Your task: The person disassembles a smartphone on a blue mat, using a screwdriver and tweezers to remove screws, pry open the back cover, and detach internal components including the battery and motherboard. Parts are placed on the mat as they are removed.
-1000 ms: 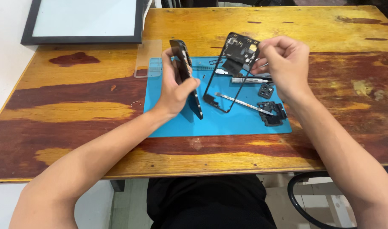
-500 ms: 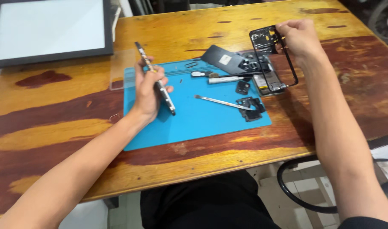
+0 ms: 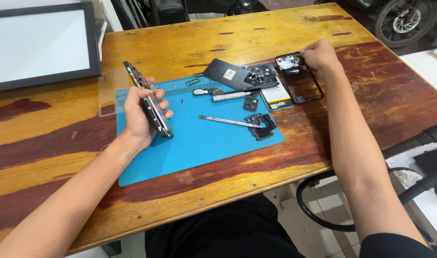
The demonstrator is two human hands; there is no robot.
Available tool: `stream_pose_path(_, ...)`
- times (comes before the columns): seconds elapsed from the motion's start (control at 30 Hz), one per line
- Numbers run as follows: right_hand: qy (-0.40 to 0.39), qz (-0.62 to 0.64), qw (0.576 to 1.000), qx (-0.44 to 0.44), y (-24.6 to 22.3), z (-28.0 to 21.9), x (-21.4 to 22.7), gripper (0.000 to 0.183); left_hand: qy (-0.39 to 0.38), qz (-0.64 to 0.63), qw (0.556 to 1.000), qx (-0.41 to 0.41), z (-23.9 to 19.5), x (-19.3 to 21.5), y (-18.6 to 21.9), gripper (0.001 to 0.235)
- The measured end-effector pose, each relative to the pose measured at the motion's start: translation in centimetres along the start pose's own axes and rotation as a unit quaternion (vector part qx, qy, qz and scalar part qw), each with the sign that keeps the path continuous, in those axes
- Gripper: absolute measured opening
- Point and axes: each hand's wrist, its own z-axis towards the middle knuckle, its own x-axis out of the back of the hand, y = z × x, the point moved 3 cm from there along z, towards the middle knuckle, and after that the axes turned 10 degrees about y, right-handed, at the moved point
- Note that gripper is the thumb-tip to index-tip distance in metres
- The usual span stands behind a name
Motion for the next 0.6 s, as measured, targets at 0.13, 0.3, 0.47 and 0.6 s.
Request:
stream_pose_path(0.13, -0.004, -0.01, 0.998, 0.055, 0.0, 0.3, -0.4, 0.016, -0.001, 0.003, 1.0, 0.014, -0.1, -0.2, 0.3, 0.046)
stream_pose_path(0.3, 0.015, 0.071, 0.997, 0.032, -1.5, -0.7, 0.7, 0.019, 0.005, 0.014, 1.0, 0.023, -0.2, -0.3, 0.5, 0.047)
stream_pose_path(0.47, -0.05, 0.115, 0.989, 0.076, -4.7, -4.0, -1.8, 0.017, -0.017, 0.004, 0.999, 0.038, -0.1, -0.4, 0.6, 0.044)
stream_pose_path(0.6, -0.08, 0.011, 0.984, 0.162, -5.8, -6.1, -4.4, 0.02, -0.013, 0.01, 0.999, 0.045, 0.0, -0.3, 0.7, 0.046)
